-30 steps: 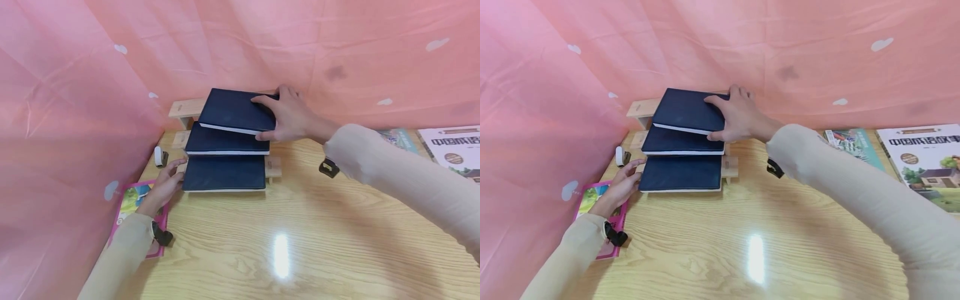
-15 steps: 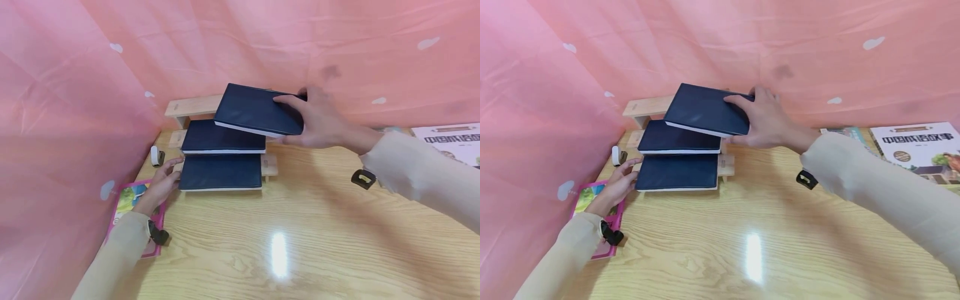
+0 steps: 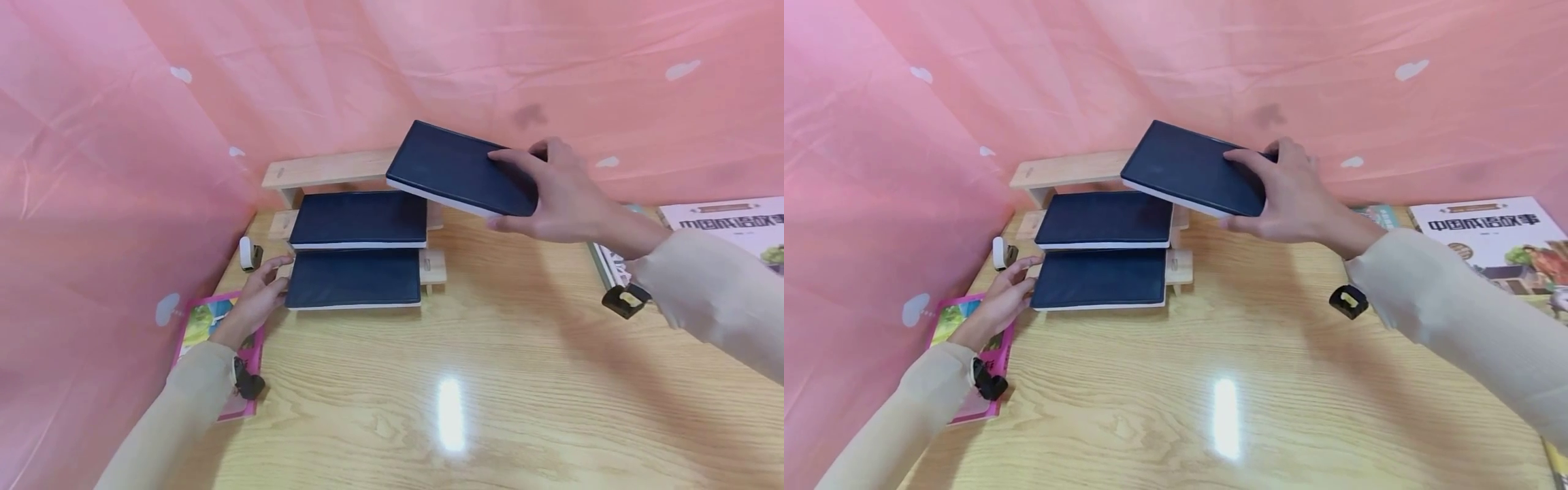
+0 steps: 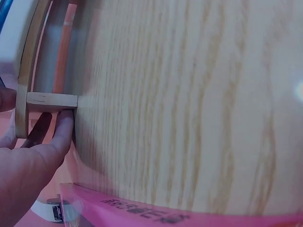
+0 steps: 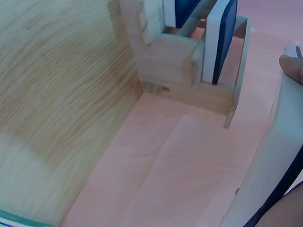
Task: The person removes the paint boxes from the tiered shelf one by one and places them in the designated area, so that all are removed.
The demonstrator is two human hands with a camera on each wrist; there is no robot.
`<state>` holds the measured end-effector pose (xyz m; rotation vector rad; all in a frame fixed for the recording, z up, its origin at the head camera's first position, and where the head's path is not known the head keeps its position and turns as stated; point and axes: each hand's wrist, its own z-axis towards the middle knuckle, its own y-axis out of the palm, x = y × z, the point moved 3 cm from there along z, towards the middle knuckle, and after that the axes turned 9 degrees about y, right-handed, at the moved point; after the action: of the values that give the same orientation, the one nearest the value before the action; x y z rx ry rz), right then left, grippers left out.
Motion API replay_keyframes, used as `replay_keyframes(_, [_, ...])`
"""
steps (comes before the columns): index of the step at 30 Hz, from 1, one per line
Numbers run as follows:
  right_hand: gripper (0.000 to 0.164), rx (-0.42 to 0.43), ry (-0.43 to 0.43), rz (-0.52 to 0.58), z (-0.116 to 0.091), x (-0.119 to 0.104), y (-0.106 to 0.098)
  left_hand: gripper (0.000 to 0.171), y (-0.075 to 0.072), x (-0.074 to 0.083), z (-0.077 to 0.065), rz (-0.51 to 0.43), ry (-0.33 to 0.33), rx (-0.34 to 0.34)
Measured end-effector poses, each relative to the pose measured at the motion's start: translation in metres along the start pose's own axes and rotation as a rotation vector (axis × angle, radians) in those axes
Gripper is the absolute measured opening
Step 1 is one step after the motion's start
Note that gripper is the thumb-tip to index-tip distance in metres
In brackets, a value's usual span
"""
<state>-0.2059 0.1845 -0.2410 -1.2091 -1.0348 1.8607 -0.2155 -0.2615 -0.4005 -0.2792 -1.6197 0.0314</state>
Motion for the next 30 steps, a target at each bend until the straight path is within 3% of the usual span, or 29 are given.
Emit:
replay_keyframes(15, [0.087, -0.018, 0.155, -0.003, -0.009, 0.042, 0.001, 0.045, 0.002, -0.001, 0.002, 0.020, -0.025, 0.002])
replay_keyframes(30, [0.085, 0.002, 0.170, -0.040, -0.015, 0.077, 0.013, 0.045, 0.004, -0.003, 0.003, 0.029, -0.012, 0.000])
